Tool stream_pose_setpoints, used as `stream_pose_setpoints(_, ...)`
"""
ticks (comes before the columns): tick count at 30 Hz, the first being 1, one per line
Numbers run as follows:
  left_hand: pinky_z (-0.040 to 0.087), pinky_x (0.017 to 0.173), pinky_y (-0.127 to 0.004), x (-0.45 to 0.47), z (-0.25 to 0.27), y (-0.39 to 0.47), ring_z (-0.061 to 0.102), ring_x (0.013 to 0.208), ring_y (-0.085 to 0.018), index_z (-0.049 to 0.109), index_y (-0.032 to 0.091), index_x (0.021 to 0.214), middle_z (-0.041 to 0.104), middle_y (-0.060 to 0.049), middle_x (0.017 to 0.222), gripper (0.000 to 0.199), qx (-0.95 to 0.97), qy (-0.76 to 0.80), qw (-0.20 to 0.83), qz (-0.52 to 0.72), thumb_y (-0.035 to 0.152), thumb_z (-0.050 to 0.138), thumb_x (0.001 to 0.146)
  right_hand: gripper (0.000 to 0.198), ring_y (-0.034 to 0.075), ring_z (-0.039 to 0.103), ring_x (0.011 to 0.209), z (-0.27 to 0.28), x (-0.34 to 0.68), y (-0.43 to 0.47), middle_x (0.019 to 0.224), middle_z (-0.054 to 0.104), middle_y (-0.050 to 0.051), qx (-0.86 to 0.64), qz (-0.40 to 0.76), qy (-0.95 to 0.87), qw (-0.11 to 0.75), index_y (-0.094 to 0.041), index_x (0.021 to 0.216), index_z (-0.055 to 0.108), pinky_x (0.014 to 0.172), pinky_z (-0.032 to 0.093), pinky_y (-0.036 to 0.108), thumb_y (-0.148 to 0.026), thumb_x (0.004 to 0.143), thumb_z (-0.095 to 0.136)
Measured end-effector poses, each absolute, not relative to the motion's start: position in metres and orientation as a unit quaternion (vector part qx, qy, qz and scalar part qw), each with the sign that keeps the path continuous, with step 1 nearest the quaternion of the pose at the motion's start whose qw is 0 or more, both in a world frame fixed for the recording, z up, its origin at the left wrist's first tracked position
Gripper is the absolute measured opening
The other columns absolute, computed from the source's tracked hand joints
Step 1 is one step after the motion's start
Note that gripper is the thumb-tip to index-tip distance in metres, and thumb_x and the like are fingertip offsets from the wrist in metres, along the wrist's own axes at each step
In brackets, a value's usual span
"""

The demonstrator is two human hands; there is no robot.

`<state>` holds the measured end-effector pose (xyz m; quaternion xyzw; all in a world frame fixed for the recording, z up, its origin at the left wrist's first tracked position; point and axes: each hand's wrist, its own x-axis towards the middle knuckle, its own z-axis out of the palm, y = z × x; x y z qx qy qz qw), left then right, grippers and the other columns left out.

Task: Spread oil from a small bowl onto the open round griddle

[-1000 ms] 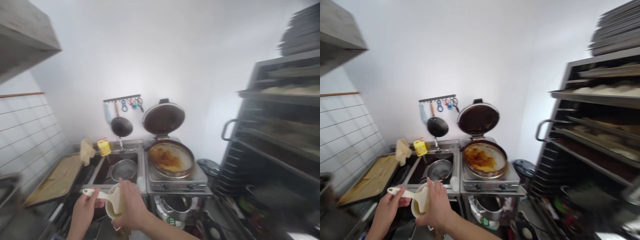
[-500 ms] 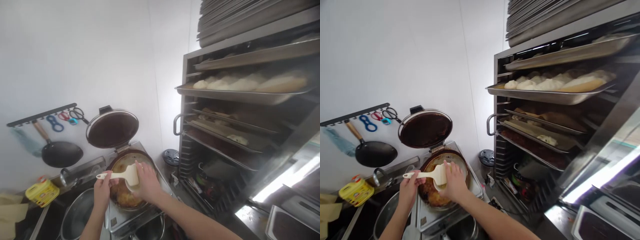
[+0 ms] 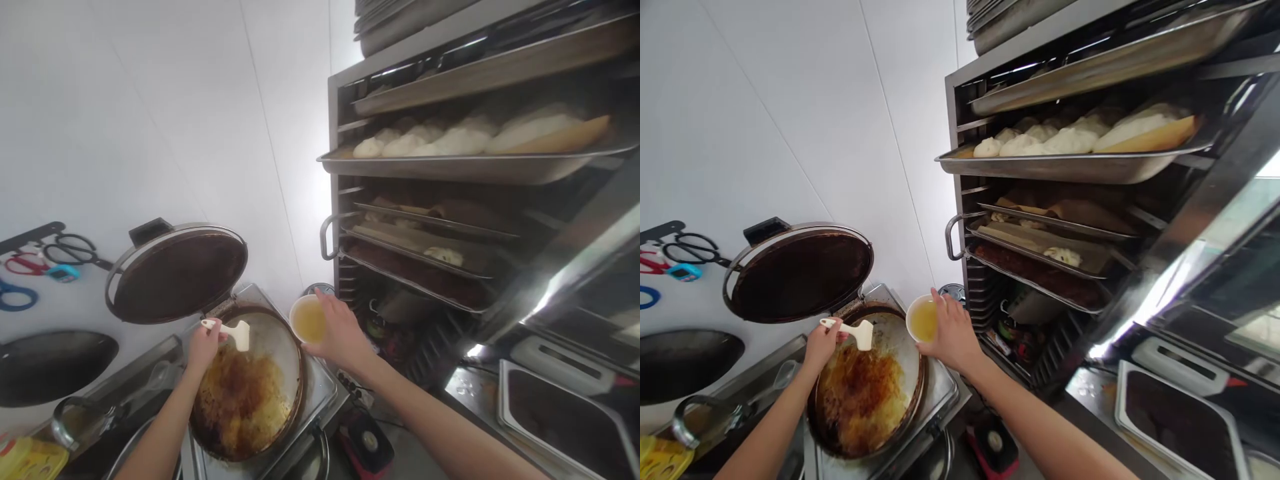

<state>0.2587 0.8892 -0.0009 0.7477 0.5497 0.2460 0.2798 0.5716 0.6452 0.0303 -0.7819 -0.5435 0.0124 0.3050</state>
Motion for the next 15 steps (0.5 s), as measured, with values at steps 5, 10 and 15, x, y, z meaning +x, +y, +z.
stream_pose_setpoints(5,0.052,0.104,-0.044,0.301,-0.015,0.916,0.074,0.107,-0.029,0.072,0.018,0.103,0.082,-0.016,0.103,0.036,0.828,0.459,0.25,0.201,0.037,0.041,0.103,0.119,0.038,0.048,0.144,0.04,0.575,0.614,0.156,0.052,0.019,-0.815,-0.01,-0.502,0.289,-0.012,0.167,0.028,0.125,0.041,0.055,-0.049,0.071,0.087)
stream_pose_setpoints(10,0.049,0.106,-0.041,0.338,-0.026,0.877,0.068,0.111,-0.028,0.074,0.019,0.101,0.077,-0.016,0.115,0.037,0.897,0.329,0.257,0.147,0.033,0.04,0.104,0.116,0.038,0.048,0.146,0.04,0.569,0.588,0.155,0.053,0.018,-0.823,-0.022,-0.486,0.293,-0.014,0.167,0.026,0.127,0.041,0.056,-0.051,0.074,0.084)
stream_pose_setpoints(15,0.053,0.098,-0.04,0.308,-0.025,0.803,0.07,0.104,-0.027,0.077,0.026,0.109,0.079,-0.01,0.111,0.035,0.919,0.202,0.337,0.036,0.041,0.046,0.106,0.12,0.039,0.05,0.144,0.027,0.565,0.566,0.155,0.053,0.018,-0.829,-0.029,-0.476,0.292,-0.017,0.168,0.021,0.125,0.043,0.059,-0.051,0.073,0.086)
